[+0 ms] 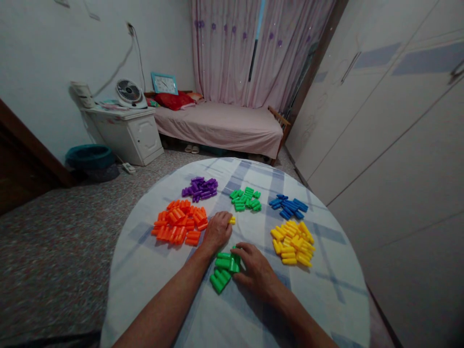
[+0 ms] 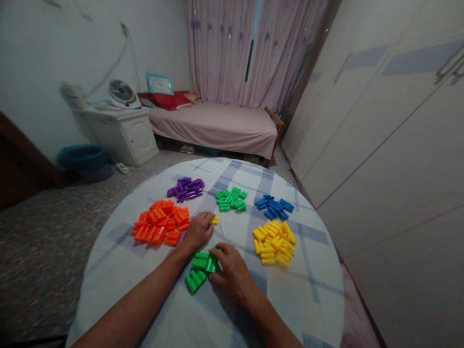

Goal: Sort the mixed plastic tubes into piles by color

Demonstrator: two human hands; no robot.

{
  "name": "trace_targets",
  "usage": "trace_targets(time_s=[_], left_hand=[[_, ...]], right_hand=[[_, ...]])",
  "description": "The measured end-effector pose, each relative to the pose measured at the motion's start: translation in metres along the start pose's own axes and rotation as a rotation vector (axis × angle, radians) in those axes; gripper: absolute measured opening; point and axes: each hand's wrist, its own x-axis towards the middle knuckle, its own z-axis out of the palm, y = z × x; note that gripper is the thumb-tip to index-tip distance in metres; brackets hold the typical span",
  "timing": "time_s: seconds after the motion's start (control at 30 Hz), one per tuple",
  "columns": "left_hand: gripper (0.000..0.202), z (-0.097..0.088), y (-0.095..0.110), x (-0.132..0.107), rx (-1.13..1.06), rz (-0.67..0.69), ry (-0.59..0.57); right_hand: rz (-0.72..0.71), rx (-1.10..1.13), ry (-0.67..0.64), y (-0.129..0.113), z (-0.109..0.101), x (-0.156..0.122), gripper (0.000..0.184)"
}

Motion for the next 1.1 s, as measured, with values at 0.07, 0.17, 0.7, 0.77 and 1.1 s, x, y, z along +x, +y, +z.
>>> trace_targets(time_s=[0.07, 0.17, 0.7, 0.77, 1.1], left_hand=[[0.028, 0.001, 0.000, 0.000, -0.005, 0.005, 0.006], [0.027, 0.002, -0.001, 0.000, -0.016, 0.014, 0.015], [0.029, 0.004, -0.002, 0.000, -0.045, 0.015, 0.052], [0.028, 0.004, -0.002, 0.000, -0.038, 0.020, 0.049], [0.028, 0.002, -0.002, -0.001, -0.013, 0.019, 0.039]], right_hand=[[0.017, 0.025, 0.056, 0.005, -0.006, 0.006, 0.049], [0.086, 0.021, 0.178, 0.019, -0.019, 0.024, 0.041], [0.219, -0.503, 0.214, 0.053, -0.031, 0.093, 0.023], [0.196, -0.466, 0.242, 0.046, -0.032, 0.087, 0.023], [-0.090, 0.101, -0.136, -0.017, -0.008, 0.017, 0.039]])
